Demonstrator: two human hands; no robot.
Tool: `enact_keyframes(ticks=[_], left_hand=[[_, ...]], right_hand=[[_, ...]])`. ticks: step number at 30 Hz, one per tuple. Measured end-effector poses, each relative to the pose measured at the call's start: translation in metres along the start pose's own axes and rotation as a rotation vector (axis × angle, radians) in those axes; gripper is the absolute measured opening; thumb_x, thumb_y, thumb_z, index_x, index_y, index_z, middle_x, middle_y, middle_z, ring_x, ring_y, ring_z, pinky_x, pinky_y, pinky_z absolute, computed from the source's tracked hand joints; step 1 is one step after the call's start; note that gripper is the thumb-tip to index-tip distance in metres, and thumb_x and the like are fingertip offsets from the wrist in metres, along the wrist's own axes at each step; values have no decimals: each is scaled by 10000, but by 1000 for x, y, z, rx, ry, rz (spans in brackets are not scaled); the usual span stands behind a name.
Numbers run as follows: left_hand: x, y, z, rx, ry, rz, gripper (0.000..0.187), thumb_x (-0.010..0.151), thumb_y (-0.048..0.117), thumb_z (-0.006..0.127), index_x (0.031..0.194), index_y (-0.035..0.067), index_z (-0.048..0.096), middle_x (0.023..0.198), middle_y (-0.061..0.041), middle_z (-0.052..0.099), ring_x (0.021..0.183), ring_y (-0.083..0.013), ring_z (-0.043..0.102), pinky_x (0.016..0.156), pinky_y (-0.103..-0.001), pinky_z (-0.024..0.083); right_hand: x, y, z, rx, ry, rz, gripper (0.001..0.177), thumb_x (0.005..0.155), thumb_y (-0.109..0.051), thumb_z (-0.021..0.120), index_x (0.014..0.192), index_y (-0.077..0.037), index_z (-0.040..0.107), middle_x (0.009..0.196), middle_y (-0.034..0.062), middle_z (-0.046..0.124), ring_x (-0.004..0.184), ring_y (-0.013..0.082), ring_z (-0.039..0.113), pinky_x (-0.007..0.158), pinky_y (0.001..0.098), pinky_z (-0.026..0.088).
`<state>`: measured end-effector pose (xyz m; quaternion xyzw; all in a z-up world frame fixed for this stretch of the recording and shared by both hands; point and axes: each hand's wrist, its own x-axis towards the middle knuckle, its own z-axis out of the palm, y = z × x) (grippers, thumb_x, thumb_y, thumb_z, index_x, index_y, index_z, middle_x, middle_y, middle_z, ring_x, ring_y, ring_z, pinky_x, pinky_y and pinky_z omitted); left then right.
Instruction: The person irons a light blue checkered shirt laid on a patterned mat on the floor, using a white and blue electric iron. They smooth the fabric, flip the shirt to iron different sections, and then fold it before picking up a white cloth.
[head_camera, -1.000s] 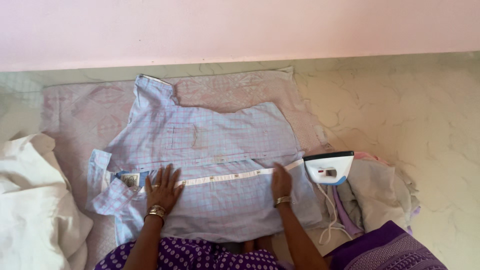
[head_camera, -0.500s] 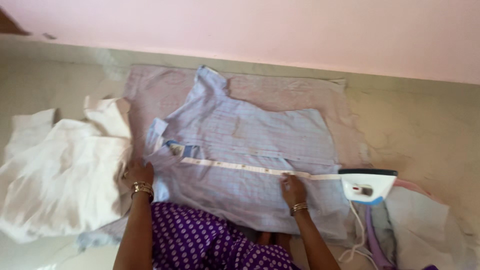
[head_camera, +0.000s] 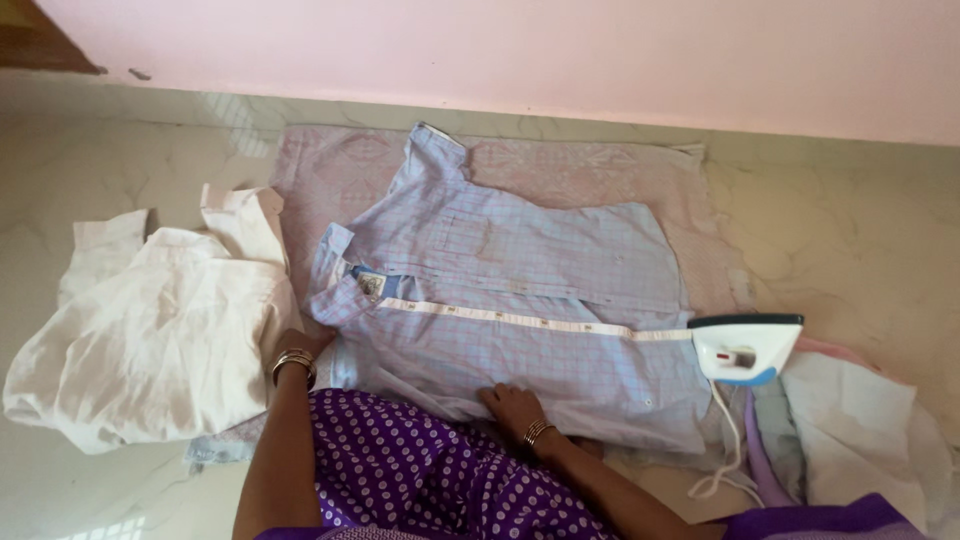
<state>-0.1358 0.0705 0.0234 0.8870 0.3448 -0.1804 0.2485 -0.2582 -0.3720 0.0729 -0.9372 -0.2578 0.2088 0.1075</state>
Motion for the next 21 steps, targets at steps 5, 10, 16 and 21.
enact_keyframes(ticks=[5,10,16,21], left_hand=[[16,18,4,108,-138,236,599,806,580,635,1111,95,812,1063,-208,797,1056,-366,736,991,-465,537],[37,4,14,-165,238,138,576,901,534,662,1108,8,772,1083,-267,772,1043,-417,743,902,-495,584],[37,17,24,-216,98,14,686,756,583,772,1177,41,790,1200,-223,775,1091,-379,748,970,-495,576],[18,31,32,-555,255,-15,950,684,665,805,1368,41,594,1310,-218,667,1196,-397,644,1018,-491,509]], right_hand=[[6,0,22,-16,-11,-15,304,1009,-191,516,1310,-176,558,996,124,662,875,321,660,727,471,543],[9,7,35,31,119,-34,289,979,-259,572,1256,-176,587,983,132,673,910,356,662,773,495,533],[-1,-2,0,98,35,49,380,948,-386,598,1292,-230,556,1080,118,670,999,351,651,787,493,532],[3,-8,1,67,-51,81,415,971,-398,574,1353,-252,503,1090,106,670,995,337,660,796,493,536]])
